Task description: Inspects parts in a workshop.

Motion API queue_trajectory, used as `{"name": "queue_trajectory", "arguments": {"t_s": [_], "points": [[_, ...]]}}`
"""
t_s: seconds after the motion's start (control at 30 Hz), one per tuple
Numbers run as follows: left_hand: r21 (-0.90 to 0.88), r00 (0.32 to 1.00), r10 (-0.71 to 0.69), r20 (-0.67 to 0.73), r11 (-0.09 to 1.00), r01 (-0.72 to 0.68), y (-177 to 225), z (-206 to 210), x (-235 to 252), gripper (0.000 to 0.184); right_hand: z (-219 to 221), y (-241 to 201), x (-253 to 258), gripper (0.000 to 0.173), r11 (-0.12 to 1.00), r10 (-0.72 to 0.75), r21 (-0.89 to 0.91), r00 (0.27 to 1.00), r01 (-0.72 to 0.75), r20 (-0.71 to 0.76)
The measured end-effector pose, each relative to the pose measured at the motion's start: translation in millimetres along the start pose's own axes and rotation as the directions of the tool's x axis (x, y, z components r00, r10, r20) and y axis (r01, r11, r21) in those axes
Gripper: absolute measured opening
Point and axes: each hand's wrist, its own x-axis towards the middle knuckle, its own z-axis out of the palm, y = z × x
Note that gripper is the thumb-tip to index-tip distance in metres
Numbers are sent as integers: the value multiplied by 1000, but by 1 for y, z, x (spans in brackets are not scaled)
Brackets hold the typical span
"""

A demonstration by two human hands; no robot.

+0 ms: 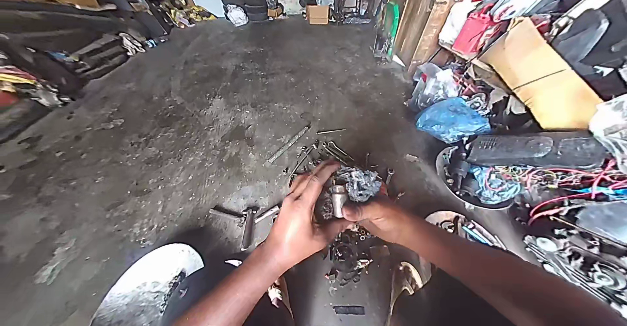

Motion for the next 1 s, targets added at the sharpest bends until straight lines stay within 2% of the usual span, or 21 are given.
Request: {"name": "queue_trajectory", "arguments": {"t_s": [0.1,0.17,0.27,0.33,0.4,0.5,0.57,0.63,0.67,0.7,0.77,0.83,0.93,1.0], "points": [[-119,991,-53,123,991,68,-3,-4,-1,89,-2,0,-6,39,1000,-7,21,998,6,65],[-258,981,-44,190,962,93,-3,-1,-3,89,0,1,-8,35,1000,1,28,994,-4,109],[-330,982,5,187,942,58,-1,2,-5,79,-1,4,-8,31,999,36,30,987,-41,156],[-320,987,-9,160,945,61,-1,2,-8,72,1,-1,-9,29,996,83,-47,991,-78,106],[-228,989,-62,137,969,93,-1,-1,-9,65,6,-11,-8,30,963,72,-261,997,-76,-24],[-127,976,-169,134,974,186,0,-3,-10,58,-3,-22,-1,48,836,-72,-549,990,-6,-120],[-85,939,-308,152,943,323,3,-2,-11,56,-16,-30,1,59,664,-218,-747,965,37,-146],[5,896,-398,198,914,405,6,0,-10,52,-20,-33,3,39,518,-370,-846,925,128,-86],[54,886,-412,213,910,411,7,2,-9,52,-17,-31,2,28,492,-388,-854,921,169,-42],[91,883,-414,223,910,404,8,4,-9,52,-13,-28,1,27,491,-348,-852,938,182,0],[148,896,-380,232,924,353,9,10,-9,51,-6,-18,-2,36,526,-224,-837,974,152,36],[223,913,-333,234,933,283,12,15,-8,51,-3,-8,-1,36,583,-148,-807,989,96,11],[265,920,-330,210,925,271,12,15,-4,52,-5,-12,4,29,728,-35,-685,995,-36,-89],[260,931,-334,147,921,289,7,9,-2,53,-8,-16,6,26,820,2,-570,995,-57,-96]]}}
